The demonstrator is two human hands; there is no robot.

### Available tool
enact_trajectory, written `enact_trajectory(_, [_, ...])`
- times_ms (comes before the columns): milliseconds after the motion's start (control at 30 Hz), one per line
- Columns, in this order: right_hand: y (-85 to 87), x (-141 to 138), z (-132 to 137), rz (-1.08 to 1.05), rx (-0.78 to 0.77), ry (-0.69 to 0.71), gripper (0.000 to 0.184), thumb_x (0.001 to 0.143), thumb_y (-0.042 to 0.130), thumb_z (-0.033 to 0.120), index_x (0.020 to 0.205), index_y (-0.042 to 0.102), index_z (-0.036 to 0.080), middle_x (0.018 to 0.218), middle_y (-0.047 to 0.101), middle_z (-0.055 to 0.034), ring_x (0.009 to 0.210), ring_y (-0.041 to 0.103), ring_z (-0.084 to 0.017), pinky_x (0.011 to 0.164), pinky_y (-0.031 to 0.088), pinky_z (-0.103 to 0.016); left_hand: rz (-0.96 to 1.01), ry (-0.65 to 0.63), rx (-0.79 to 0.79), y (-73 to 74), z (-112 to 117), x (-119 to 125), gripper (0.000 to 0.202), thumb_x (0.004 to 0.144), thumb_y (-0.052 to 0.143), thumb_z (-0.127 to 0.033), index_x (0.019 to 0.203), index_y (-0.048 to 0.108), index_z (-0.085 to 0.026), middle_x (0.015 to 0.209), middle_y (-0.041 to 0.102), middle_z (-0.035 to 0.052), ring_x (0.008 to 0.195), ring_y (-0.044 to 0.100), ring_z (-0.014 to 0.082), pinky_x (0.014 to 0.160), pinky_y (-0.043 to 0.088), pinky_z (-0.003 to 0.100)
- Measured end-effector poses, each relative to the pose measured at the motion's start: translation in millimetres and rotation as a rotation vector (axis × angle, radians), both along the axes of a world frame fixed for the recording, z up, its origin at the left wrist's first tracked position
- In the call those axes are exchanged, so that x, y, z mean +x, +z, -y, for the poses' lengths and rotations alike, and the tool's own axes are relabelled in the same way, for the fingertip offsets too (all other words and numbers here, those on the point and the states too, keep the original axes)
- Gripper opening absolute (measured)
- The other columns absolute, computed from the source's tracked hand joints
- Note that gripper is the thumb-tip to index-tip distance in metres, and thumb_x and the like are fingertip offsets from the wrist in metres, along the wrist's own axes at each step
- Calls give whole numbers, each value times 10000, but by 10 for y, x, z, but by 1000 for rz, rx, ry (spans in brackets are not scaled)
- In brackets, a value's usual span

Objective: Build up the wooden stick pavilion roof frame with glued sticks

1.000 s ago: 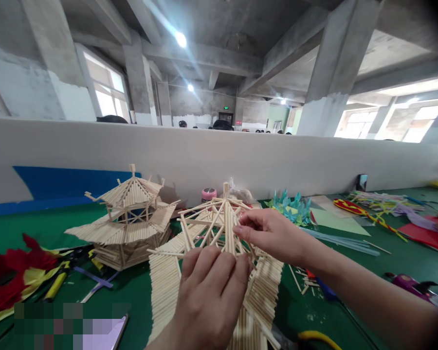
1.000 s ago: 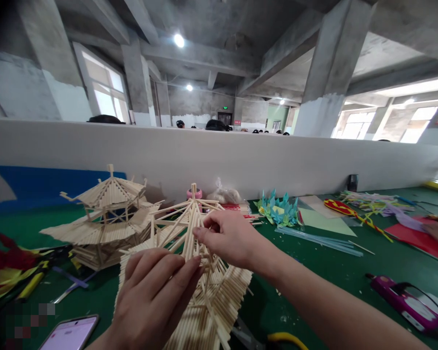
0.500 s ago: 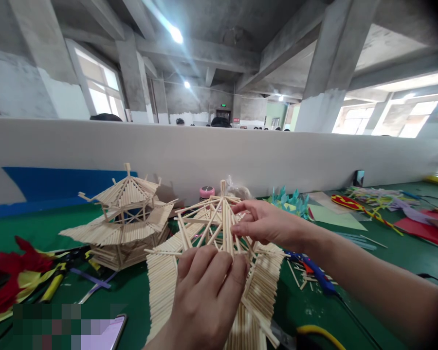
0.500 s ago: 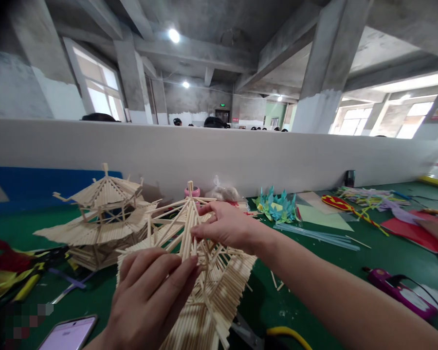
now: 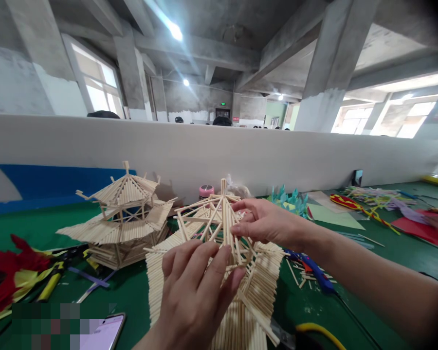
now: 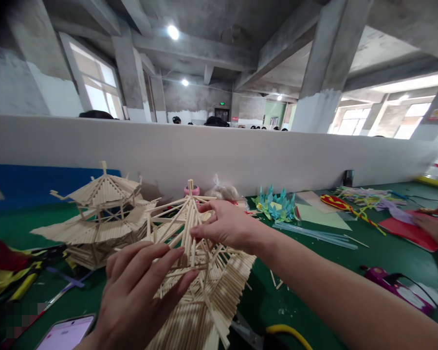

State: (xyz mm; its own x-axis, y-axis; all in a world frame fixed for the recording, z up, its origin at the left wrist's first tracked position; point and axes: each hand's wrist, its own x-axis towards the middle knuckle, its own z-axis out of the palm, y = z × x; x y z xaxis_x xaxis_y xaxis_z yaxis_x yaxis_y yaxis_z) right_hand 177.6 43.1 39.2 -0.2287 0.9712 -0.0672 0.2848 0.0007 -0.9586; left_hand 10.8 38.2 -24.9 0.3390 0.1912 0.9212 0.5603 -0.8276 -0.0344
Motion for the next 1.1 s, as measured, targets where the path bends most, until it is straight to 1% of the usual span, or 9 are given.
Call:
enact_trajectory(167, [-34, -9, 1, -15, 18, -42, 430, 703, 605, 159, 1088, 416, 128, 517, 424, 85, 437, 368, -33, 393, 289, -148, 23, -23, 29, -14, -4, 30, 170, 625, 672, -163, 790, 639, -145, 736, 605, 61, 753, 494, 210, 668, 346, 338])
enact_trajectory(267, [-68, 3, -19, -62, 19, -23, 437, 708, 608, 166, 1090, 399, 142, 514, 425, 87, 424, 370, -32, 383, 304, -145, 34, -36, 42, -27, -14, 52, 158, 631, 668, -163, 787, 643, -169, 733, 598, 47, 755, 483, 199, 664, 343, 331])
enact_trajectory(433, [-94, 19, -33, -116, 33, 13, 416, 709, 605, 152, 1069, 397, 151, 530, 451, 78, 420, 415, -40, 377, 344, -148, 42, -65, 62, -60, -42, 81, 114, 671, 629, -122, 761, 639, -192, 736, 590, 34, 749, 474, 185, 649, 335, 334])
enact_trajectory(600, [-66, 24, -19, -190, 29, 77, 369, 700, 616, 148, 1023, 438, 170, 574, 472, 72, 446, 426, -28, 389, 361, -125, 36, -55, 78, -85, -45, 82, 111, 676, 630, -131, 775, 634, -180, 761, 590, 40, 763, 475, 193, 667, 335, 353])
enact_trajectory(700, [-72, 35, -23, -215, 14, 91, 374, 691, 614, 115, 1015, 437, 175, 609, 506, 61, 462, 439, -27, 395, 364, -121, 29, -60, 91, -90, -42, 72, 113, 661, 643, -119, 766, 639, -161, 761, 591, 56, 765, 474, 205, 666, 336, 365])
enact_trajectory(833, [-98, 53, -38, -233, 7, 98, 373, 680, 609, 76, 1001, 444, 172, 613, 522, 58, 458, 448, -27, 394, 364, -121, 9, -72, 96, -111, -53, 42, 127, 669, 635, -115, 787, 639, -163, 777, 587, 57, 776, 472, 206, 669, 332, 367])
enact_trajectory(1100, [-117, 70, -65, -247, -31, 98, 365, 681, 632, 124, 1008, 475, 164, 566, 512, 61, 423, 422, -21, 378, 324, -124, 2, -104, 85, -104, -88, 35, 137, 664, 634, -101, 792, 638, -149, 787, 585, 61, 778, 472, 209, 668, 336, 367])
